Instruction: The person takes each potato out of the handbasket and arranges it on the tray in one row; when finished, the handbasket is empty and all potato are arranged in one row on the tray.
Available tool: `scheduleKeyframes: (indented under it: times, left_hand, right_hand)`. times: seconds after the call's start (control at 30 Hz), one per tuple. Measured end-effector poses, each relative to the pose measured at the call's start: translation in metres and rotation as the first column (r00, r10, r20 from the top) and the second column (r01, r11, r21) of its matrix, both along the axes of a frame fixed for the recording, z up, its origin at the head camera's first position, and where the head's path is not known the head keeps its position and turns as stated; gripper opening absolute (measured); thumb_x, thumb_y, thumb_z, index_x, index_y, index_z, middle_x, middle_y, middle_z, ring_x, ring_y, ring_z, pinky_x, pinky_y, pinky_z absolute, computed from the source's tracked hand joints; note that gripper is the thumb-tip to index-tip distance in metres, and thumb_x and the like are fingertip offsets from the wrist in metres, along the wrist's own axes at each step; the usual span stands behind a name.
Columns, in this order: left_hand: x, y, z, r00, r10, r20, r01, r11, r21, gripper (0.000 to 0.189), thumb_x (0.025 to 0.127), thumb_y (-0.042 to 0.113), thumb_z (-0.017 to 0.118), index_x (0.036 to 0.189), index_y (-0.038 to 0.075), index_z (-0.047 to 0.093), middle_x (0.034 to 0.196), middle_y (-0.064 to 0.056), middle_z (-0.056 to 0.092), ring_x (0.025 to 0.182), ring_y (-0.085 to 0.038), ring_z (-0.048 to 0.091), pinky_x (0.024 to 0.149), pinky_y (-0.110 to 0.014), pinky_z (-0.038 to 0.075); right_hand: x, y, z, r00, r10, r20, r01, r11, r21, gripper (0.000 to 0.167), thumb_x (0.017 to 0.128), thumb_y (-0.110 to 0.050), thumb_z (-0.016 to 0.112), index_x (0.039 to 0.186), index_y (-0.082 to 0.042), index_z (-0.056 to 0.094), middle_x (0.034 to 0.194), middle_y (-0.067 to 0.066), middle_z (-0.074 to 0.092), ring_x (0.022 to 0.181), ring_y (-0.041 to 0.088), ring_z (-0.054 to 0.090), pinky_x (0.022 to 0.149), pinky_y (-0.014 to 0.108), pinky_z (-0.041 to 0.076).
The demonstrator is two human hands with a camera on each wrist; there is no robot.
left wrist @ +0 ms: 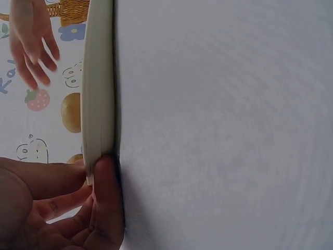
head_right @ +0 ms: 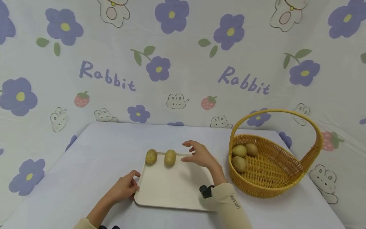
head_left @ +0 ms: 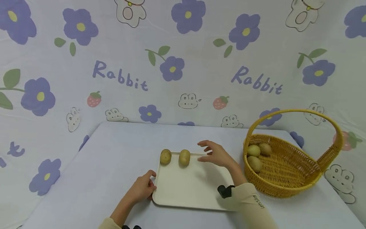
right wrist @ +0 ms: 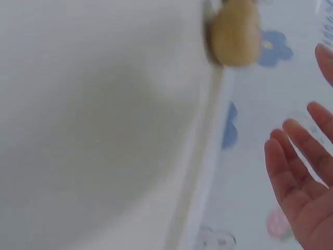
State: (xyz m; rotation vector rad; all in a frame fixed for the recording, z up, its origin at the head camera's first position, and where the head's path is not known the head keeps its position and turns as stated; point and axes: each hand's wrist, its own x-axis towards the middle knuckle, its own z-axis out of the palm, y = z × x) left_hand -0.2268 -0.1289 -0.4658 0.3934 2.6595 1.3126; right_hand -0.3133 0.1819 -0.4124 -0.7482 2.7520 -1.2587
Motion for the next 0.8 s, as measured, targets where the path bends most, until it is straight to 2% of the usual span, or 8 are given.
scheduleKeyframes:
  times: [0.17,0.27,0.4,0.63,0.8]
  left_hand:
    - [0.001,-0.005,0.0,1.0,0.009,-0.013,-0.009,1.0,0.001,0.037,0.081,-0.008,0.061,0.115,-0.005,0.045,0.065,-0.005,0.052,0.048,-0.015,0.054,0.046,-0.027,0.045]
    - [0.002,-0.006,0.001,1.0,0.019,-0.013,-0.019,1.0,0.0,0.038,0.081,-0.008,0.061,0.115,-0.005,0.045,0.065,-0.005,0.052,0.048,-0.016,0.054,0.046,-0.027,0.044]
    - [0.002,-0.006,0.001,1.0,0.025,-0.002,-0.025,1.0,0.011,0.038,0.08,-0.009,0.061,0.115,-0.005,0.046,0.065,-0.006,0.052,0.047,-0.015,0.054,0.045,-0.027,0.044]
    - [0.001,-0.001,0.0,1.0,0.019,-0.006,-0.019,1.0,0.016,0.037,0.08,-0.009,0.061,0.114,-0.004,0.046,0.064,-0.005,0.052,0.047,-0.015,0.053,0.045,-0.027,0.043]
    - [0.0,0.003,0.0,1.0,0.014,-0.003,-0.014,1.0,0.016,0.037,0.08,-0.009,0.06,0.113,-0.005,0.046,0.064,-0.005,0.052,0.047,-0.016,0.053,0.045,-0.027,0.043]
  right_hand:
    - [0.011,0.052,0.029,1.0,0.006,0.011,-0.005,0.998,-0.067,0.046,0.082,-0.019,0.071,0.122,-0.004,0.056,0.122,0.017,0.056,0.106,0.035,0.056,0.087,0.041,0.049]
    - [0.018,0.08,0.044,0.999,-0.031,0.021,0.033,0.997,-0.074,0.043,0.084,-0.021,0.07,0.121,-0.004,0.056,0.12,0.016,0.057,0.105,0.034,0.058,0.083,0.034,0.051]
    - [0.027,0.111,0.057,0.995,-0.092,0.03,0.094,0.993,-0.075,0.042,0.085,-0.023,0.069,0.119,-0.003,0.057,0.116,0.017,0.06,0.1,0.025,0.062,0.078,0.024,0.051]
    - [0.035,0.15,0.063,0.989,-0.149,0.0,0.149,0.988,-0.048,0.04,0.088,-0.023,0.065,0.121,-0.002,0.056,0.114,0.02,0.06,0.098,0.013,0.06,0.079,0.02,0.048]
    - [0.035,0.173,0.062,0.97,-0.243,0.008,0.243,0.97,-0.021,0.042,0.089,-0.028,0.063,0.124,-0.005,0.055,0.119,0.016,0.058,0.099,0.005,0.057,0.08,0.017,0.046]
